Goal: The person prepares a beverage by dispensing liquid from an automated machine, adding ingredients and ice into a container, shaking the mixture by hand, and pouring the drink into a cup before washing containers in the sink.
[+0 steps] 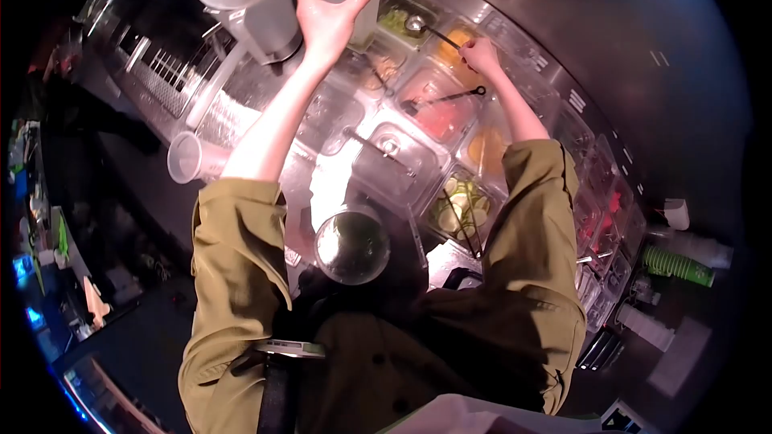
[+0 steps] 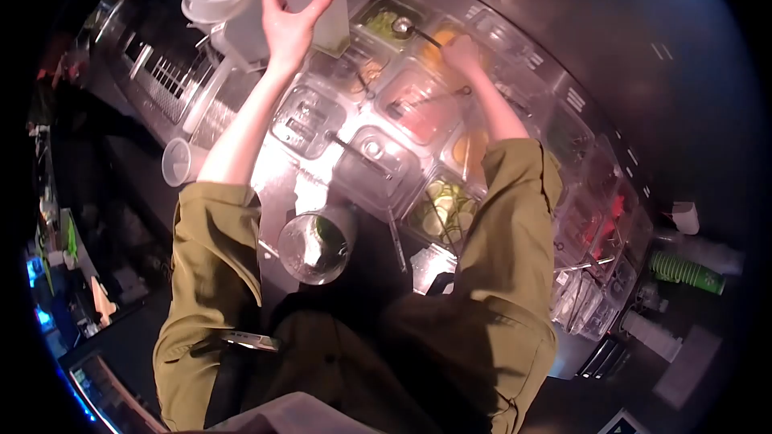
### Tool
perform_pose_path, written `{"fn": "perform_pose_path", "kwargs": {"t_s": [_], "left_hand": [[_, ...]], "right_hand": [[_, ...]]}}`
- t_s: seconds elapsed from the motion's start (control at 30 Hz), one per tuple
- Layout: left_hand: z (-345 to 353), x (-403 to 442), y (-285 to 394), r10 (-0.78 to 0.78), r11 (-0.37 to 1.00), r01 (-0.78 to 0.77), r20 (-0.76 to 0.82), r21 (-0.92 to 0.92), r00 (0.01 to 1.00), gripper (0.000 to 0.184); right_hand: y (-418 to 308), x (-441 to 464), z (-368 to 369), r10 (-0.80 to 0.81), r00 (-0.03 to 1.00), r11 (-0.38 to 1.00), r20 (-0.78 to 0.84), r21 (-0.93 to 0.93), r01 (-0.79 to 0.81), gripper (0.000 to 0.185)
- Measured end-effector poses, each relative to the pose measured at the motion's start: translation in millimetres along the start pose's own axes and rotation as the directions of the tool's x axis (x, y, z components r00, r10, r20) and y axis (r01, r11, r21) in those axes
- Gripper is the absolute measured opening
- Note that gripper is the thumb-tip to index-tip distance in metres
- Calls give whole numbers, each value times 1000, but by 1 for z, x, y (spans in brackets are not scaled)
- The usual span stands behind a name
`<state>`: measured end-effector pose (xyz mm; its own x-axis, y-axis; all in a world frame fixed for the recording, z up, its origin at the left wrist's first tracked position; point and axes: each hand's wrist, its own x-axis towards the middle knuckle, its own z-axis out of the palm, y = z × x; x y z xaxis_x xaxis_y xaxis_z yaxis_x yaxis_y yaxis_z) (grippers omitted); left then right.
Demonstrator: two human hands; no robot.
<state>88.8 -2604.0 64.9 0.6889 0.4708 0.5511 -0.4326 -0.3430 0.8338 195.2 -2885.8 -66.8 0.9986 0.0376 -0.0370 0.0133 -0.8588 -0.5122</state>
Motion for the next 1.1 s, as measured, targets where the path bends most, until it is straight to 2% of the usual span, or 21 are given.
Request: {"fn": "perform_pose_path", "kwargs": {"t_s": [0.03, 0.1, 0.13, 0.17, 0.2, 0.23, 0.27, 0.3, 0.37, 0.47, 0.57, 0.63, 0.7, 0.77, 0.87, 0.93, 0.97, 1.0, 1.03, 1.07, 1.1], "left_hand": [[-15, -8, 20, -7, 994, 7, -2, -108, 1000, 85], [-47, -25, 61, -106, 973, 106, 14, -205, 994, 84], [-63, -35, 64, -127, 979, 126, 7, -160, 992, 83], [-79, -43, 67, -146, 983, 144, -2, -116, 989, 82], [-91, -55, 75, -154, 973, 153, 8, -171, 988, 80], [-103, -68, 84, -210, 974, 207, -18, -96, 978, 83], [-112, -81, 86, -215, 973, 212, -21, -89, 976, 84], [-124, -92, 88, -205, 973, 203, -8, -105, 979, 84], [-146, -114, 90, -247, 966, 241, -47, -96, 968, 84], [-179, -139, 90, -293, 955, 291, -45, -54, 955, 85], [-194, -151, 87, -291, 957, 291, -33, 11, 956, 86], [-199, -159, 86, -310, 948, 311, -29, 61, 950, 86], [-202, -164, 77, -310, 945, 313, -39, 95, 950, 88], [-204, -169, 68, -324, 941, 328, -55, 84, 944, 89], [-207, -177, 59, -335, 930, 338, -45, 146, 941, 89], [-205, -181, 58, -357, 915, 361, -56, 180, 932, 87], [-206, -183, 56, -346, 912, 349, -56, 213, 937, 85], [-206, -185, 54, -332, 910, 335, -57, 245, 942, 84], [-206, -186, 52, -317, 908, 318, -48, 273, 947, 84], [-207, -187, 50, -302, 905, 299, -39, 303, 953, 84], [-209, -187, 51, -286, 900, 279, -29, 334, 958, 85]], "right_hand": [[-11, -8, 5, -106, 993, 981, -56, -167, 95, 14], [-49, -37, 6, -330, 936, 839, -120, -491, 233, 12], [-56, -36, 23, -592, 784, 665, -185, -662, 346, 15], [-84, -50, 39, -660, 742, 623, -112, -634, 458, 14], [-113, -65, 53, -721, 692, 573, -39, -596, 563, 14], [-140, -94, 68, -725, 683, 641, 94, -271, 718, 14], [-160, -126, 82, -790, 564, 521, 241, -221, 825, 12], [-174, -147, 104, -700, 652, 666, 292, -63, 743, 15], [-174, -164, 154, -758, 631, 635, 164, -32, 772, 19], [-183, -167, 150, -631, 736, 764, 243, 33, 644, 22], [-206, -169, 107, -634, 734, 754, 243, -18, 657, 20], [-214, -146, 78, -540, 795, 791, 276, -156, 591, 18], [-186, -98, 85, -515, 827, 776, 226, -287, 562, 16], [-154, -65, 96, -525, 824, 726, 213, -393, 564, 19], [-145, -81, 92, -739, 666, 634, -103, -442, 635, 29], [-156, -136, 72, -810, 585, 547, -38, -409, 730, 41], [-154, -166, 63, -747, 645, 572, 159, -341, 746, 47], [-148, -188, 57, -657, 677, 624, 332, -266, 735, 41], [-145, -197, 51, -577, 616, 603, 537, -229, 764, 36], [-142, -205, 50, -549, 631, 629, 549, -225, 744, 25], [-137, -204, 54, -553, 672, 656, 493, -239, 716, 22]]}}
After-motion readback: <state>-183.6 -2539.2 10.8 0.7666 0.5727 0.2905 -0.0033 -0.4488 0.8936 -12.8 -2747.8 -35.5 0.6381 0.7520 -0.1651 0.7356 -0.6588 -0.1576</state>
